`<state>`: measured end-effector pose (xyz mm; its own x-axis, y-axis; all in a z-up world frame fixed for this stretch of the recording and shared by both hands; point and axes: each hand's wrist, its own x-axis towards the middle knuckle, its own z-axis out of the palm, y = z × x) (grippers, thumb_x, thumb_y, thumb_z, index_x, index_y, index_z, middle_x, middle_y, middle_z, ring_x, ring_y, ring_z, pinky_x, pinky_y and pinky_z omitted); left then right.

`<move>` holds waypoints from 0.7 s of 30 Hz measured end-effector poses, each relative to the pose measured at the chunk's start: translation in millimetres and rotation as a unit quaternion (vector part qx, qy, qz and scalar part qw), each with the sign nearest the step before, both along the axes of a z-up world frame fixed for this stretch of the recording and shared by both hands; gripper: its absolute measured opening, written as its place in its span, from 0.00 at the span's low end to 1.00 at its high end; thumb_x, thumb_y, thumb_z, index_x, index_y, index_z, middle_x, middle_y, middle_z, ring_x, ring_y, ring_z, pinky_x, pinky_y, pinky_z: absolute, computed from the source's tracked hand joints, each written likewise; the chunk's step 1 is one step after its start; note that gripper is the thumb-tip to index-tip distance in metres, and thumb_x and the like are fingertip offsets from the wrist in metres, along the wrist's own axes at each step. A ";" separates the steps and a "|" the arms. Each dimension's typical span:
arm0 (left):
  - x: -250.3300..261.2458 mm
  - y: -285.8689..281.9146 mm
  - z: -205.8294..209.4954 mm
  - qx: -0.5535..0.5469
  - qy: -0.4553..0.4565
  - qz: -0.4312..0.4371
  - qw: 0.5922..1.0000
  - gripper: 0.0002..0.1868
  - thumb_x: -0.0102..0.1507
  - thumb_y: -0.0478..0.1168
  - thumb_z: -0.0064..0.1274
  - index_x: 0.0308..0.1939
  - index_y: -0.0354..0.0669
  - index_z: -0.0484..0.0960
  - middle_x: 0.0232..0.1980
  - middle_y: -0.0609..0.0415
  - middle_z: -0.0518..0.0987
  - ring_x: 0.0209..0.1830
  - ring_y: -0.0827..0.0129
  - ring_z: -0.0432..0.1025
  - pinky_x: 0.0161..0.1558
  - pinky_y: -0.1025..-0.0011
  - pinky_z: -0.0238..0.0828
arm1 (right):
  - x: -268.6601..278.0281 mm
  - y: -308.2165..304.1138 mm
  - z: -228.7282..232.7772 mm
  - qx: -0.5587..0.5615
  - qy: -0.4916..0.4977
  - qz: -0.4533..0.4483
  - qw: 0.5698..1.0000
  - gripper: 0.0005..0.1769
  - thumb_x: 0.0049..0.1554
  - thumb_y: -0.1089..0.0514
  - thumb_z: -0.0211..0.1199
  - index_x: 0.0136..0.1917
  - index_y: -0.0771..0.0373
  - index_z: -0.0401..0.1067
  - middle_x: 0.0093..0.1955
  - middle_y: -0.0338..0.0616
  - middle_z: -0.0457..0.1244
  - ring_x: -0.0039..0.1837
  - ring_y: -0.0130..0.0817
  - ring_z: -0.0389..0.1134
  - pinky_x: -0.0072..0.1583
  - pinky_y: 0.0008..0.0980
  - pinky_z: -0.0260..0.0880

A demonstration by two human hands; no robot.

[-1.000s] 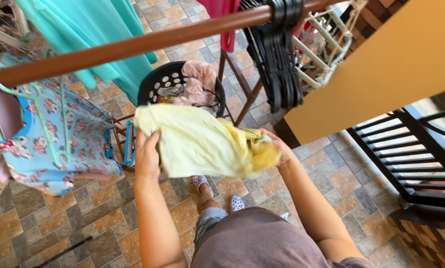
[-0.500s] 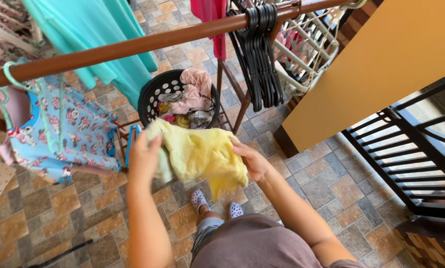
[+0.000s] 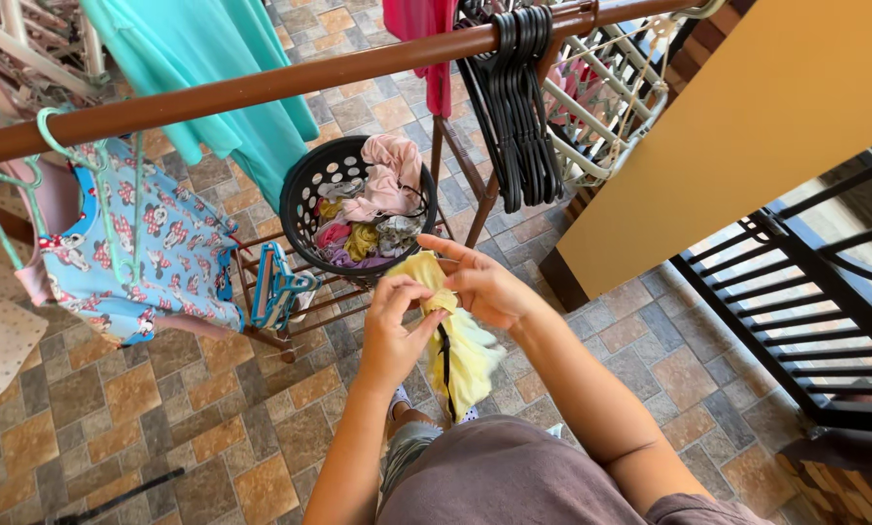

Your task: The person takes wet clothes from a laundry basket, places them on hangers, and hangs them on a clothes rack. They handle various garments including shirts, shorts, and underwear, using different colored hangers to organize the items.

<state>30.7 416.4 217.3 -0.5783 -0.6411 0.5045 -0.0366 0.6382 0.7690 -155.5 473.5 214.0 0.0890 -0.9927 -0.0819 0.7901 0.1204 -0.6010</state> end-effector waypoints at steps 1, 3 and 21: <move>-1.2 0.2 -6.2 0.014 -0.002 -0.005 1.000 0.17 0.54 0.31 0.69 0.43 0.40 0.78 0.48 0.50 0.75 0.47 0.63 0.74 0.48 0.69 0.74 | 1.6 4.9 10.5 -0.019 0.075 0.016 0.997 0.47 0.52 0.76 0.57 0.82 0.61 0.51 0.68 0.52 0.62 0.64 0.38 0.67 0.64 0.36 0.70; -7.6 -2.1 -19.3 0.037 -0.001 -0.017 0.999 0.15 0.54 0.31 0.68 0.40 0.39 0.77 0.44 0.54 0.75 0.44 0.69 0.74 0.44 0.73 0.73 | 0.2 12.9 32.3 -0.061 0.231 0.044 0.970 0.53 0.49 0.78 0.61 0.82 0.53 0.47 0.66 0.47 0.62 0.63 0.33 0.66 0.62 0.34 0.71; 42.6 -31.6 -31.2 0.246 0.107 0.068 0.961 0.11 0.66 0.32 0.54 0.33 0.40 0.67 0.30 0.63 0.64 0.31 0.83 0.56 0.31 0.79 0.56 | 70.8 -21.0 2.6 -0.129 0.552 -0.072 0.821 0.10 0.54 0.64 0.69 0.49 0.68 0.74 0.40 0.39 0.68 0.43 0.23 0.69 0.46 0.26 0.71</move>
